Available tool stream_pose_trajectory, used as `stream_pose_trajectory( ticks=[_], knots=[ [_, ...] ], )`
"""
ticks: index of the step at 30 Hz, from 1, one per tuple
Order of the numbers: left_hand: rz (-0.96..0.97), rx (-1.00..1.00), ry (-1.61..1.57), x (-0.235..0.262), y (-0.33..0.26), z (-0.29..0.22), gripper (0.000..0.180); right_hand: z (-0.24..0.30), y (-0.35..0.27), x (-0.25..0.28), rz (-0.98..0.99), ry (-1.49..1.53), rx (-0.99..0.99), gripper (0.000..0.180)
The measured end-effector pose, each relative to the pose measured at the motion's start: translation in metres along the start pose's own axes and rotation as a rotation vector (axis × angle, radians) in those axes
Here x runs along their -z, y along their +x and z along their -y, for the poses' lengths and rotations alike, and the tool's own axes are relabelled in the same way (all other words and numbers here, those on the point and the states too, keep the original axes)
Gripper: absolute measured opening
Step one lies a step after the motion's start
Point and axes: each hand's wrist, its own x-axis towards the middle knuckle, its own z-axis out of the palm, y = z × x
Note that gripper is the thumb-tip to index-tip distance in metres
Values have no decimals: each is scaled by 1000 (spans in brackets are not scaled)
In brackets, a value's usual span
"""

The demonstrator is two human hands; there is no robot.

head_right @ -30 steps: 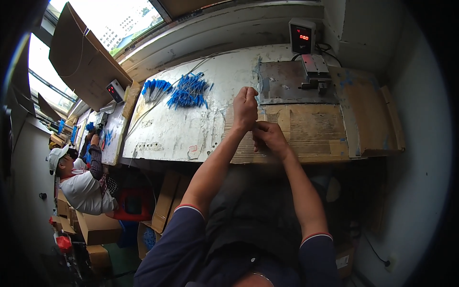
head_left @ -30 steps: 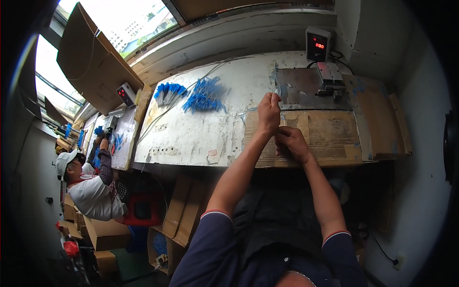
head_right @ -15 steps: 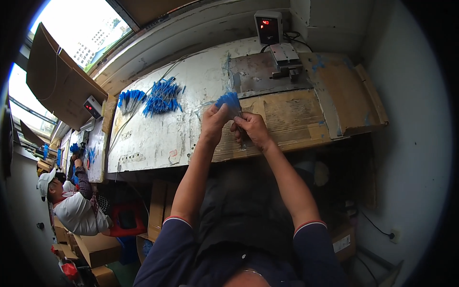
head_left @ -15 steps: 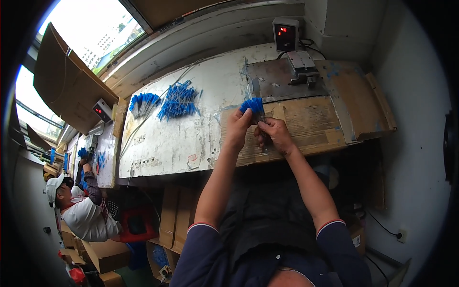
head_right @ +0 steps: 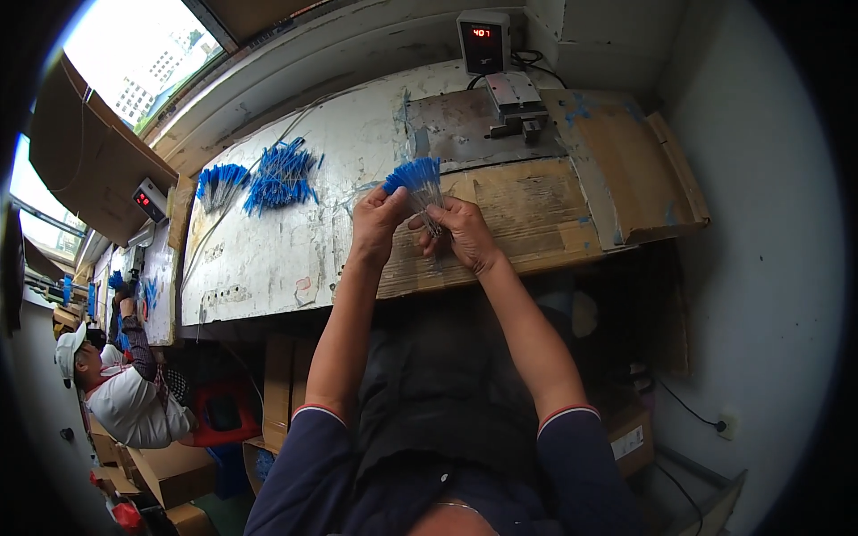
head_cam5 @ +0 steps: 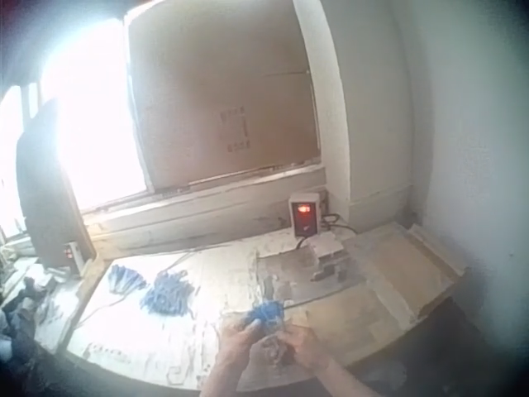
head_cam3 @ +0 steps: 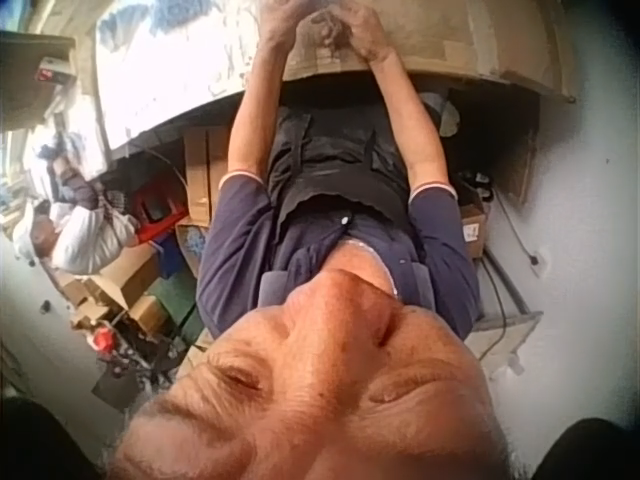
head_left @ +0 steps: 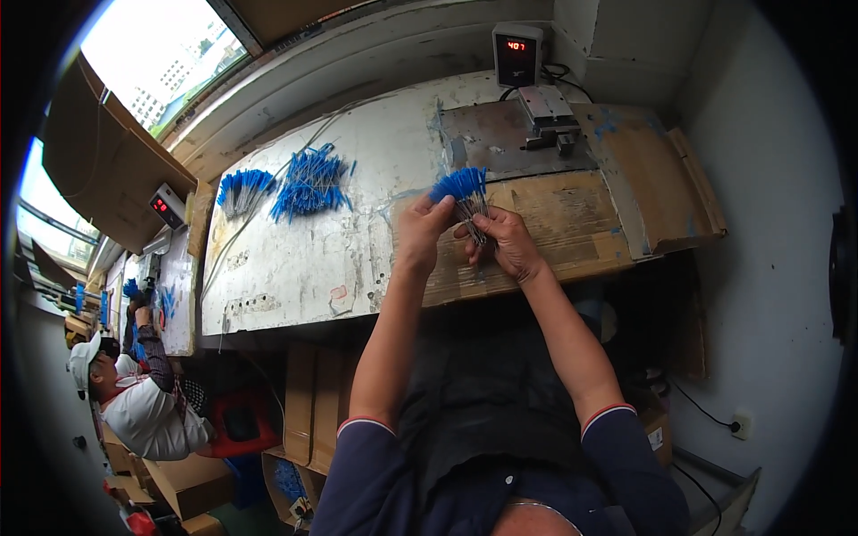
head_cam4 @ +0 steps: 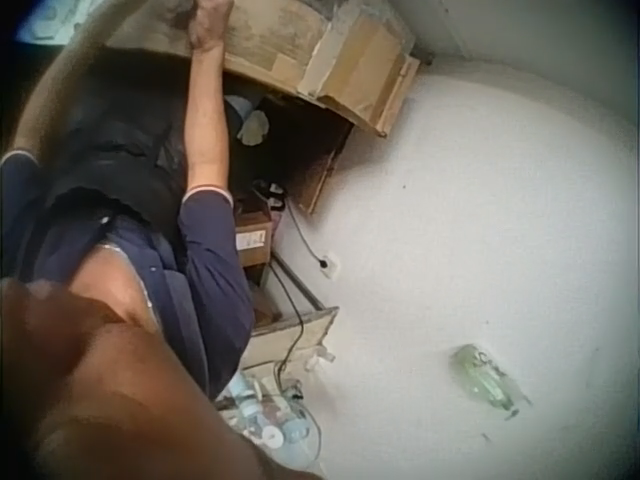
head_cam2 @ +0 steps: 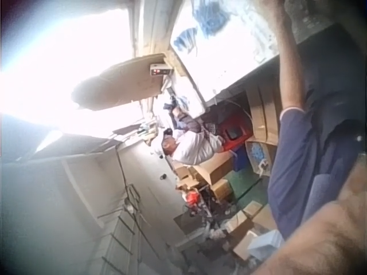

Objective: Using a machine to process and assemble bundles of blue synthetic filaments into component parts.

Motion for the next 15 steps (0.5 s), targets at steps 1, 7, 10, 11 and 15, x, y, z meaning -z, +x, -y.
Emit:
stream_pose_trajectory(
  ticks=[1, 7, 10, 11, 15],
  knots=[
    [1, 2, -4, -4, -2, -2, 32, 0, 0, 1, 0, 6, 6, 24],
    [-9, -27, -73, -13, -6, -2, 24, 0, 2, 3, -9, 64, -11, 26],
    [15, -9, -127, -17, -7, -4, 25, 1, 1, 3, -19, 59, -3, 24],
    [27, -13, -128, -16, -7, -4, 25, 0, 0, 3, -20, 58, -3, 24],
    [52, 22, -75, -2, 0, 5, 18, -3, 0, -2, 2, -20, 32, 24]
  ],
)
